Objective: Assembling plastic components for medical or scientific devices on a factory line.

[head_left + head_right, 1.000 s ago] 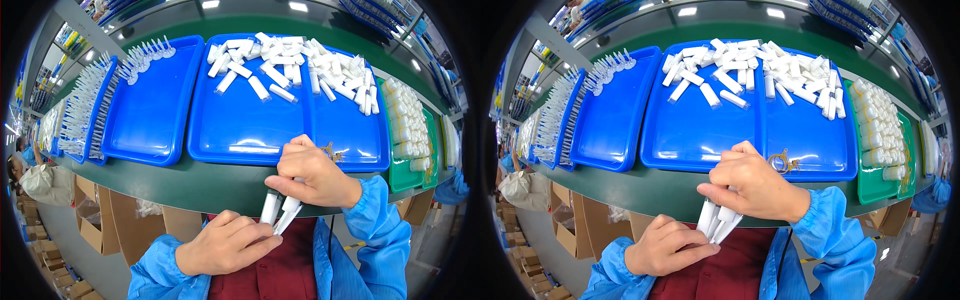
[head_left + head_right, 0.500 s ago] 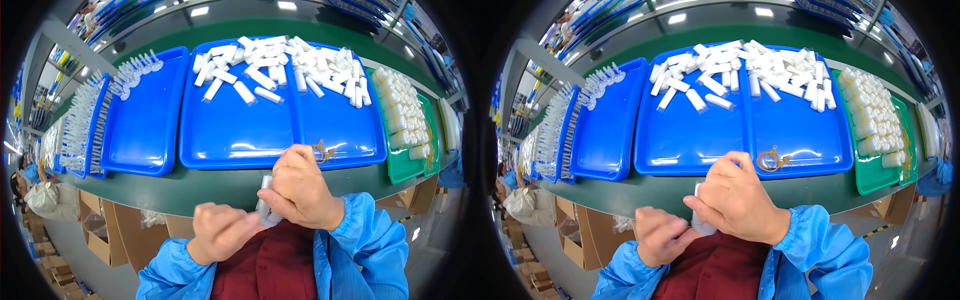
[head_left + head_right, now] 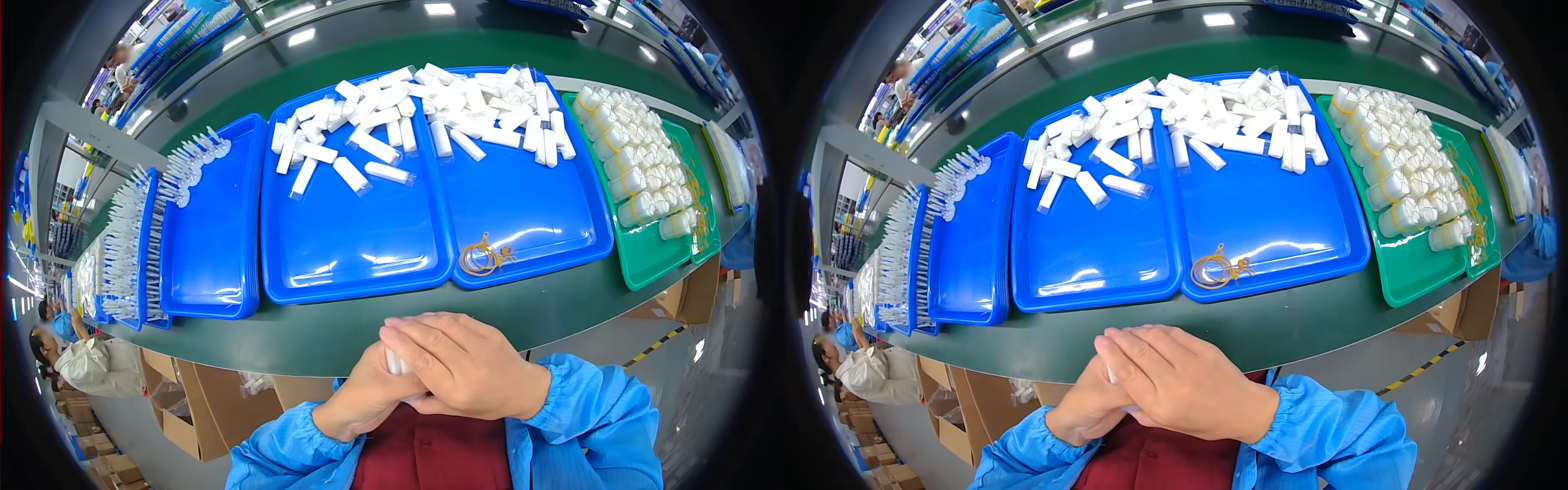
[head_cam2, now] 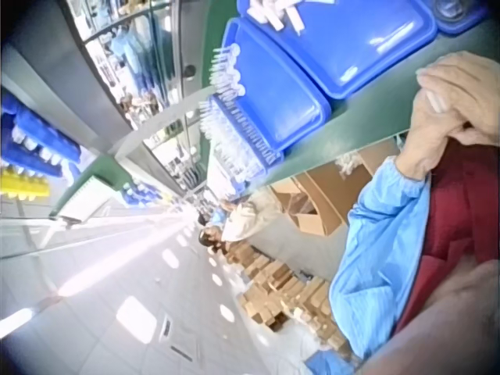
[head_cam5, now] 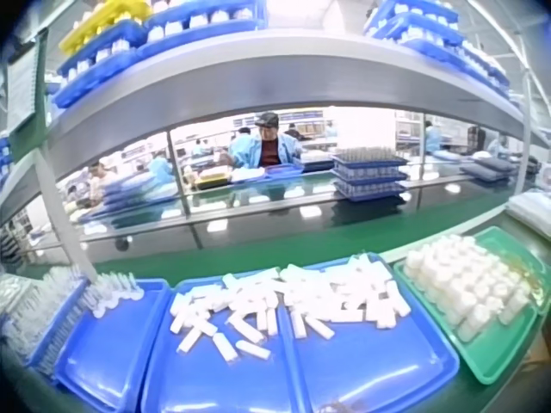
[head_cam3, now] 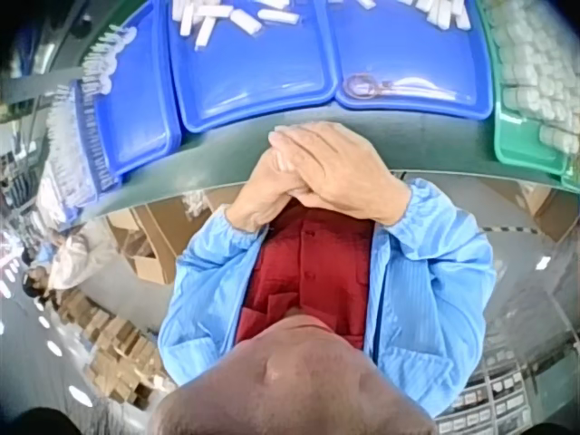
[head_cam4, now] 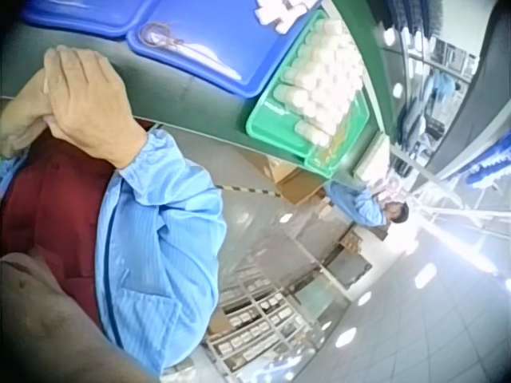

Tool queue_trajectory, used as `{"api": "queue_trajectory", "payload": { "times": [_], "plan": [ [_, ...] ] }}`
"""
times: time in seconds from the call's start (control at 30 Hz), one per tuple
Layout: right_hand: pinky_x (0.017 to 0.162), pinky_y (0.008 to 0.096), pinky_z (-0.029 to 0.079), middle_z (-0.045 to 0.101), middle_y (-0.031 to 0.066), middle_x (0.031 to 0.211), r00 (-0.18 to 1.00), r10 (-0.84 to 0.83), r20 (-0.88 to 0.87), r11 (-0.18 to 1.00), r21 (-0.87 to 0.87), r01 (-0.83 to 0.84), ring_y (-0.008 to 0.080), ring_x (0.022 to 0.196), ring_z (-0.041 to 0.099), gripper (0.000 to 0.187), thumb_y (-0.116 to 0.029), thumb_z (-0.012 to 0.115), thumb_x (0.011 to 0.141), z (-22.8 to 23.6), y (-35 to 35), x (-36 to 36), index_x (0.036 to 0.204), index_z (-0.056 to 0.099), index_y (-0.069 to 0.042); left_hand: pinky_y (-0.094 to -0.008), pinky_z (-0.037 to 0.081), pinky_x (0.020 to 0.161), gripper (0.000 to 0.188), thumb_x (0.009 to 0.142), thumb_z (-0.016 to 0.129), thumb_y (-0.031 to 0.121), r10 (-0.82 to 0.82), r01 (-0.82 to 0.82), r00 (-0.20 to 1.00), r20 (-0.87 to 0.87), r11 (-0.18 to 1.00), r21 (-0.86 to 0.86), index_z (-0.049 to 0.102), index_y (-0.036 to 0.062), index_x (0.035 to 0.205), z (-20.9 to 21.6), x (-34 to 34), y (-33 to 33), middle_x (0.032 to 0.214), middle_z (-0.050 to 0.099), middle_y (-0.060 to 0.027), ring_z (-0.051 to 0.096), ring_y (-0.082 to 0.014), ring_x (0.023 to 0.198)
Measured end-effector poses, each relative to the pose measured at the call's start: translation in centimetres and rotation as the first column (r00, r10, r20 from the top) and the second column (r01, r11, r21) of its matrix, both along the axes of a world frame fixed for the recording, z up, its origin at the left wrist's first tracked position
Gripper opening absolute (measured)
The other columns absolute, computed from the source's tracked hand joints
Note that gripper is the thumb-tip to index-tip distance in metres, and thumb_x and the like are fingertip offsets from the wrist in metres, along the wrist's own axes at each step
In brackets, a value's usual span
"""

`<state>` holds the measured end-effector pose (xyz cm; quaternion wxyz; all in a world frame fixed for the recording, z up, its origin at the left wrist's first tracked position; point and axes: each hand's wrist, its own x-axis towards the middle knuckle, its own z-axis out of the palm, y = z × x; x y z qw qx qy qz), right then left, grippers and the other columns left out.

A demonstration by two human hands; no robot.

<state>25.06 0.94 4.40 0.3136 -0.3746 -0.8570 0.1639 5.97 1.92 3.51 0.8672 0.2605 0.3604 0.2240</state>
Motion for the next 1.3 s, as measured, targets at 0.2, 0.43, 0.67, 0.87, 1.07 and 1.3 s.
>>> {"api": "queue_trajectory", "payload": {
  "times": [0.2,0.43,0.67,0.87,1.07,1.3],
  "plan": [
    [0.102,0.0429,0.046,0.064,0.0129,0.129,0.985,0.010,-0.174,0.980,-0.192,-0.044,0.0303,0.115,0.062,0.066,-0.025,0.083,0.074,0.6,0.7,2.5,0.132,0.061,-0.002,-0.0300,0.056,0.083,0.035,0.094,0.074,0.011,-0.028,0.031,0.999,0.031,0.996,-0.081,0.059,0.0017,0.124,-0.1,1.5,-0.4,0.104,0.068,-0.0060,0.068,-0.0144,0.097],
    [0.083,0.0404,0.042,0.065,0.0058,0.104,0.947,-0.262,0.184,0.946,-0.143,0.290,0.0266,0.097,0.058,0.019,-0.012,0.077,0.084,-0.9,7.1,9.9,0.102,0.072,-0.013,-0.0241,0.046,0.054,0.023,0.082,0.083,0.004,0.150,0.018,0.917,-0.369,0.910,0.415,0.064,-0.0005,0.096,0.2,1.9,0.0,0.068,0.063,-0.0025,0.057,-0.0080,0.057],
    [0.086,0.0393,0.040,0.064,0.0067,0.105,0.899,-0.437,-0.032,0.896,-0.105,0.431,0.0266,0.104,0.057,0.014,-0.009,0.077,0.082,-0.4,7.1,10.4,0.092,0.068,-0.009,-0.0223,0.048,0.053,0.025,0.080,0.083,0.001,0.218,0.096,0.841,-0.496,0.842,0.531,0.062,0.0005,0.093,1.2,0.8,0.6,0.083,0.070,-0.0085,0.065,-0.0103,0.065],
    [0.077,0.0374,0.044,0.066,0.0071,0.092,0.742,-0.566,-0.359,0.807,-0.425,0.410,0.0282,0.086,0.061,0.013,-0.005,0.075,0.085,1.9,4.5,6.2,0.093,0.065,-0.006,-0.0315,0.061,0.071,0.035,0.076,0.085,-0.005,0.491,-0.287,0.865,-0.102,0.652,0.702,0.054,0.0028,0.092,0.4,2.7,2.2,0.110,0.071,-0.0181,0.072,-0.0211,0.092],
    [0.071,0.0346,0.043,0.069,0.0055,0.088,0.866,-0.314,-0.388,0.948,-0.185,0.260,0.0218,0.075,0.062,0.021,0.005,0.075,0.081,2.9,2.1,2.5,0.096,0.064,-0.005,-0.0289,0.058,0.082,0.024,0.086,0.080,0.002,0.371,-0.250,0.923,-0.099,0.776,0.579,0.057,0.0029,0.092,1.4,3.4,3.2,0.108,0.073,-0.0126,0.068,-0.0140,0.096],
    [0.083,0.0340,0.056,0.072,0.0148,0.095,0.570,-0.376,-0.730,0.855,-0.510,-0.090,0.0210,0.091,0.071,0.019,0.003,0.069,0.092,3.2,1.5,2.0,0.109,0.062,0.001,-0.0341,0.056,0.079,0.027,0.085,0.077,-0.003,0.336,-0.322,0.942,0.023,0.876,0.359,0.053,0.0069,0.091,0.9,2.6,2.3,0.093,0.069,-0.0134,0.069,-0.0199,0.086]
  ]
}}
